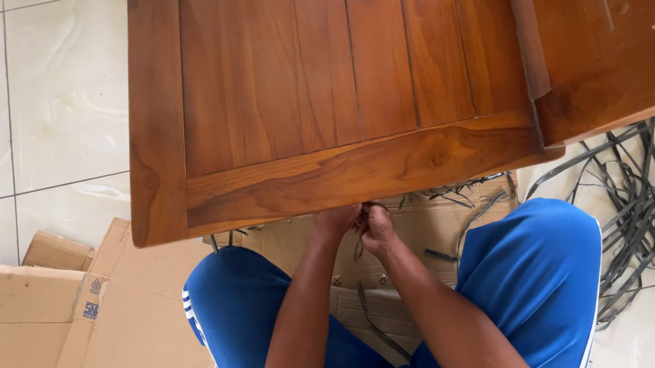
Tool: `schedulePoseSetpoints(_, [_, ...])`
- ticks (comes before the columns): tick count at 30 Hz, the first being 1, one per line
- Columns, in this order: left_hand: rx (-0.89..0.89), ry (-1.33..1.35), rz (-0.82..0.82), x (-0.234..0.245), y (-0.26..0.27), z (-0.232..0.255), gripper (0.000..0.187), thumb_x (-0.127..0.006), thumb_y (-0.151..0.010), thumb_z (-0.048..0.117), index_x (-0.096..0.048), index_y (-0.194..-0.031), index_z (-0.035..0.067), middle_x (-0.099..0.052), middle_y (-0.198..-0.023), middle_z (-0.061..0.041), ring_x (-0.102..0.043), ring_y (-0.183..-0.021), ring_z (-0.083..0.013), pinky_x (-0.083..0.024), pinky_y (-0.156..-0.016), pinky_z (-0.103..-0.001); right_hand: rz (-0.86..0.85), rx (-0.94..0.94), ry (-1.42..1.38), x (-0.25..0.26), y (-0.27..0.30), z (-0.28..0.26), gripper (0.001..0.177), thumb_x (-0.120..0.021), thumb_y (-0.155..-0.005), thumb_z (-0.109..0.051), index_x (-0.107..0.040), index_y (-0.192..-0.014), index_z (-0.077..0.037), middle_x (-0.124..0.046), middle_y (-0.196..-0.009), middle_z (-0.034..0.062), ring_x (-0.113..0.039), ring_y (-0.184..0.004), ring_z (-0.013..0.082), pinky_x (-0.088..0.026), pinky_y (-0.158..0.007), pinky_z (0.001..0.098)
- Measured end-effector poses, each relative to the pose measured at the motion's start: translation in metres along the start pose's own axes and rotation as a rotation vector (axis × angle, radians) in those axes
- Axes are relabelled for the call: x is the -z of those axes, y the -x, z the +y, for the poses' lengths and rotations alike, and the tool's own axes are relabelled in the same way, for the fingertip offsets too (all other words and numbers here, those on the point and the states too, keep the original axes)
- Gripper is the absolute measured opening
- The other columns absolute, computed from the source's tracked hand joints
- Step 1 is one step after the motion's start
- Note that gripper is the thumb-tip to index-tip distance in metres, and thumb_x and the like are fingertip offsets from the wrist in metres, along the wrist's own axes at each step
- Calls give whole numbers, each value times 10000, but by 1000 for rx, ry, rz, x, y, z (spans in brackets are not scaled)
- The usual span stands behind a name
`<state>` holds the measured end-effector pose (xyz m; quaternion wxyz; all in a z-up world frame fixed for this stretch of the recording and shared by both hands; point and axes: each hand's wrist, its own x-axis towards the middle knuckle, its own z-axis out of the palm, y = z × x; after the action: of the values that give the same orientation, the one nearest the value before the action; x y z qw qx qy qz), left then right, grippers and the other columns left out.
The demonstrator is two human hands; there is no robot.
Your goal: Tying protective plastic straps around the legs and frame of a wooden chair.
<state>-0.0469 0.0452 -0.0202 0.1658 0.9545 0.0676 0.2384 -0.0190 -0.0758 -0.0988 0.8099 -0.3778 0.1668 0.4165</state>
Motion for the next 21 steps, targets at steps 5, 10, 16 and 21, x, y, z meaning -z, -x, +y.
schedulePoseSetpoints(5, [-2,51,36,15,-8,8,268,-602,-865,186,-740,-1049,49,-734,-1052,-179,-667,-989,-390,-496,-912,-536,-6,15,40,-22,19,-12,215,-502,-1026,-233,-659,-897,-161,-636,-748,-23,-558,-634,130,-423,-567,322])
schedulePoseSetpoints(10, [-53,175,-143,-22,7,-19,199,-587,-918,180,-727,-966,47,-727,-949,-169,-675,-903,-370,-514,-847,-507,49,-32,38,-5,13,-9,202,-483,-996,-159,-646,-888,-111,-626,-747,13,-560,-633,154,-440,-578,327])
schedulePoseSetpoints(16, [143,371,-146,-6,6,-11,236,-598,-957,224,-709,-966,15,-719,-930,-180,-669,-890,-379,-506,-801,-496,7,-14,73,-37,55,-34,124,-511,-994,-113,-634,-981,-124,-609,-795,-2,-530,-648,108,-420,-567,290])
schedulePoseSetpoints(21, [283,421,-149,21,1,0,251,-637,-956,227,-723,-1030,3,-724,-982,-209,-663,-934,-417,-502,-828,-502,87,2,202,-51,83,-44,162,-546,-988,-128,-653,-1110,-114,-676,-931,-13,-528,-674,75,-402,-568,254])
